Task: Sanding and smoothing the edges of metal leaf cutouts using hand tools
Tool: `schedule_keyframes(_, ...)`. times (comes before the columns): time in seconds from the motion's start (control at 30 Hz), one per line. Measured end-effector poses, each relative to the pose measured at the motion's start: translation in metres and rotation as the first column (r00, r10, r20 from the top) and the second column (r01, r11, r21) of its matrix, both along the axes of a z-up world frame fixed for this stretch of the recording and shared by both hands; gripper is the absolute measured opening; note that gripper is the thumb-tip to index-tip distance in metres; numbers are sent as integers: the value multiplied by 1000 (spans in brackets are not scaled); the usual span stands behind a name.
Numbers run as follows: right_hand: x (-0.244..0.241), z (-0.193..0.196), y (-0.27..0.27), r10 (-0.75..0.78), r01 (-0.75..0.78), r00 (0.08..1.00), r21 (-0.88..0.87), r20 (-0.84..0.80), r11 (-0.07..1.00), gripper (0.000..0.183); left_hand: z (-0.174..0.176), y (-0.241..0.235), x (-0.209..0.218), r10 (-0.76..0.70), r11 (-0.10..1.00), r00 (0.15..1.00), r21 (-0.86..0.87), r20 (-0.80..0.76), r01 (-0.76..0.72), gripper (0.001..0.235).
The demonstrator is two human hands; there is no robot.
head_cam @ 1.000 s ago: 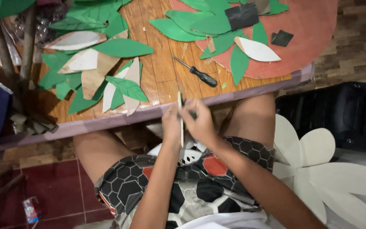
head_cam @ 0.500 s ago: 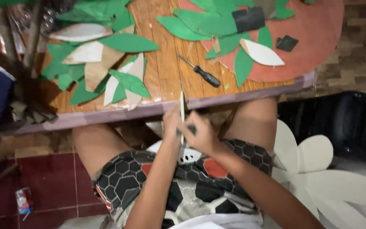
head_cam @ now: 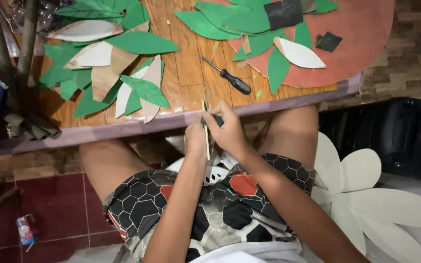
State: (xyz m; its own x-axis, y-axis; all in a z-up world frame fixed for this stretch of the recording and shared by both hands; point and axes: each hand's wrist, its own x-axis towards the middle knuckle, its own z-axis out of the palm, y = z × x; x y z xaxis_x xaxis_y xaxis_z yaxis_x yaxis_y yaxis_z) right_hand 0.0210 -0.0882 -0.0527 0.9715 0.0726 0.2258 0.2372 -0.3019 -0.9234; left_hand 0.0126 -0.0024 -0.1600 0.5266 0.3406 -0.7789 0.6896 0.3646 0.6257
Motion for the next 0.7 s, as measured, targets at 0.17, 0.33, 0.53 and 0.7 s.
schedule_keyframes(0.17, -41, 10, -13, 111, -113, 994, -108, -19, 988, 16, -1, 12, 8, -81, 996, 997, 22, -21, 81, 63)
schedule_keyframes(0.33, -18, -8, -14, 64, -68, 998, -152, -28, 986, 18, -29, -2, -1, 245, 962, 934, -183, 259, -202, 44)
schedule_keyframes(0.53, -39, -4, -15, 106, -112, 993, -124, -48, 986, 17, 12, 9, 14, -100, 995, 995, 13, -19, 100, 55)
schedule_keyframes(0.7, -13, 16, -3, 93, -92, 994, 18, -59, 996, 17, -13, 4, -9, 83, 996, 996, -15, 34, -83, 37)
